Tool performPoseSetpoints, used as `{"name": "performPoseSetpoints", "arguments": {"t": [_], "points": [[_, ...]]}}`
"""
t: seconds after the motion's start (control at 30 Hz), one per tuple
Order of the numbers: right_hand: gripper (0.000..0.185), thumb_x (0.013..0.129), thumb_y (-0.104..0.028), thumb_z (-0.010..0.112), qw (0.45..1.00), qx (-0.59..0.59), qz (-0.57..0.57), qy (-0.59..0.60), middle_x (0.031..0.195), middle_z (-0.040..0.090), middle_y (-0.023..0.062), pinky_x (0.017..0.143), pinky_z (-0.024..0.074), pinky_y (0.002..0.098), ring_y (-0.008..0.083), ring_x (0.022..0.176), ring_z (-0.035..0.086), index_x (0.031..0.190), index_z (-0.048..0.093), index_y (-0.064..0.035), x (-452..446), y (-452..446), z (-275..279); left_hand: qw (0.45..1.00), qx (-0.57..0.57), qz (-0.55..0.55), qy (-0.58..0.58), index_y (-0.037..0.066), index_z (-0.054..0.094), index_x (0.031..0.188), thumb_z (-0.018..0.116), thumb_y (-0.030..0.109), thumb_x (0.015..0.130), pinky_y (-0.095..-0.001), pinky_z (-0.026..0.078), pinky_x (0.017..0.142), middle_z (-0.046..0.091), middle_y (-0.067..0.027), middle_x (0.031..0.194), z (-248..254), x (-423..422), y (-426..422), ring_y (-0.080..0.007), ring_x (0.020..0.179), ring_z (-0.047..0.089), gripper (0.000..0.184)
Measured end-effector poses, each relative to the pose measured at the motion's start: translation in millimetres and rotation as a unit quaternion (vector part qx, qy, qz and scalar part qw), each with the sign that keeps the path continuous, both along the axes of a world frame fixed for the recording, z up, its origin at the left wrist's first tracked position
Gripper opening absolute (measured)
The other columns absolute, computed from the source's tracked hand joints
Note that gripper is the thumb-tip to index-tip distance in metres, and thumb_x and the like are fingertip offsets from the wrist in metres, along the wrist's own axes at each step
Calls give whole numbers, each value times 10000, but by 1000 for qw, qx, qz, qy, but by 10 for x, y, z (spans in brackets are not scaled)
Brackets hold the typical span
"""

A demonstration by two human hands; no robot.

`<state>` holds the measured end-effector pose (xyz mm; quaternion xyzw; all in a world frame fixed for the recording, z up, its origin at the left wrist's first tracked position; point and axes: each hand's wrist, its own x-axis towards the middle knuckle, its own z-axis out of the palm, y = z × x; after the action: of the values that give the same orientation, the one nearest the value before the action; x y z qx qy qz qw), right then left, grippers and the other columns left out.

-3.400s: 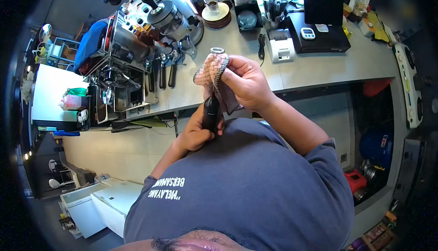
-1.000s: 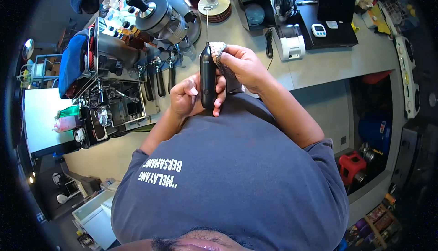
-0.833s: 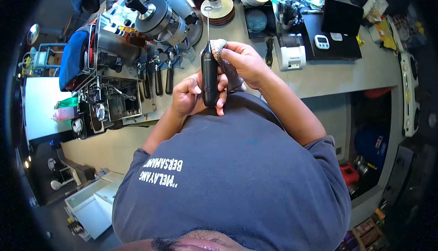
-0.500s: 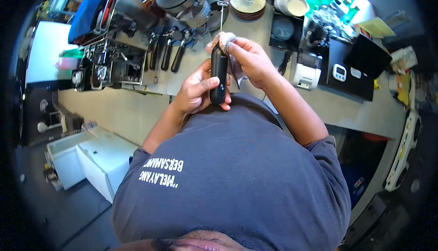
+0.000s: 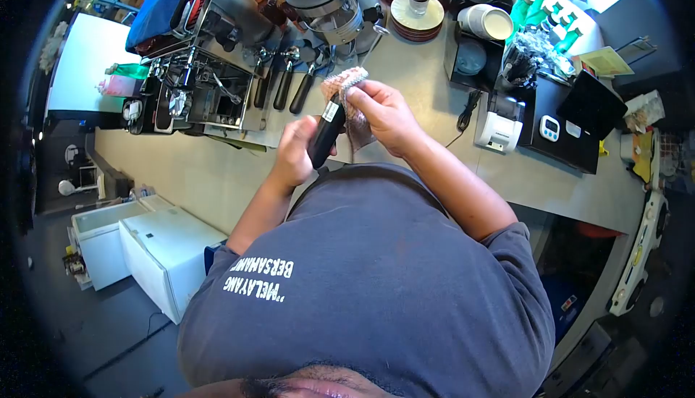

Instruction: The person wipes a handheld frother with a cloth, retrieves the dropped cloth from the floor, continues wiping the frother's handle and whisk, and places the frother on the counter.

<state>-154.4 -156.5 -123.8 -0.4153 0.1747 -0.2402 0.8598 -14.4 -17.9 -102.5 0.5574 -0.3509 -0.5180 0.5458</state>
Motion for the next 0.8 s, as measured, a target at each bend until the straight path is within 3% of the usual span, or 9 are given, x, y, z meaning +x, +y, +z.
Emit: {"name": "performPoseSetpoints", "arguments": {"t": [0.1,0.2,0.23,0.4,0.53,0.6,0.67,0.73,0.8], "points": [[256,1005,-151,538,999,3,-37,-2,1050,670,28,847,487,250,84,930,611,1186,626,7,49,218,98,997,3,-34,76,-13,616,940,323,434,997,-257,425,676,599,-62,757,67,208,59,-130,675,547,538],[272,1000,-146,543,998,-9,-62,2,1081,664,32,861,489,254,92,951,614,1214,609,7,163,381,71,994,-25,-96,53,-9,591,973,337,346,993,-255,421,716,594,-63,785,47,390,139,-133,702,543,437],[280,997,-145,545,998,-13,-69,5,1092,662,33,866,490,256,96,960,615,1227,602,6,221,443,59,986,-66,-128,88,-15,570,1117,453,357,982,-263,497,618,612,-83,872,-83,499,162,-133,748,603,413],[321,968,-131,595,986,-29,-160,47,1127,640,21,875,486,256,90,982,602,1265,558,-17,579,1036,80,977,-44,-148,144,41,490,1039,646,170,947,-224,458,551,588,-24,794,-55,851,367,-71,640,558,223],[407,950,-100,626,968,-27,-245,47,1120,627,20,902,478,263,96,1036,589,1327,496,-17,779,1522,-164,983,-55,-174,22,43,534,1001,799,108,819,-204,469,614,612,-9,792,-289,1002,468,-51,678,579,328],[371,974,-81,577,953,-33,-299,38,1221,606,62,954,464,286,133,1108,579,1326,494,1,724,1658,-36,945,-160,-247,-146,38,524,1112,752,31,848,-208,465,660,613,-19,914,-373,1069,454,-60,782,589,349],[346,997,-98,534,927,-63,-365,55,1233,604,78,978,452,293,149,1138,570,1324,496,7,634,1750,51,932,-45,-335,-135,29,490,1133,736,98,873,-233,465,715,587,-24,901,-192,1053,589,-71,845,569,365],[317,1016,-134,508,915,-86,-370,138,1199,607,80,902,471,285,134,1051,578,1295,526,14,508,1893,168,937,-118,-302,-129,7,488,1116,724,189,881,-282,495,712,621,-137,930,-233,919,671,-154,842,625,380],[337,1012,-132,504,890,-159,-352,242,1235,575,119,915,454,308,176,1078,556,1307,519,30,415,2118,232,939,-131,-307,-86,4,468,1146,634,223,946,-286,493,742,621,-137,947,-186,811,708,-163,868,622,340]]}}
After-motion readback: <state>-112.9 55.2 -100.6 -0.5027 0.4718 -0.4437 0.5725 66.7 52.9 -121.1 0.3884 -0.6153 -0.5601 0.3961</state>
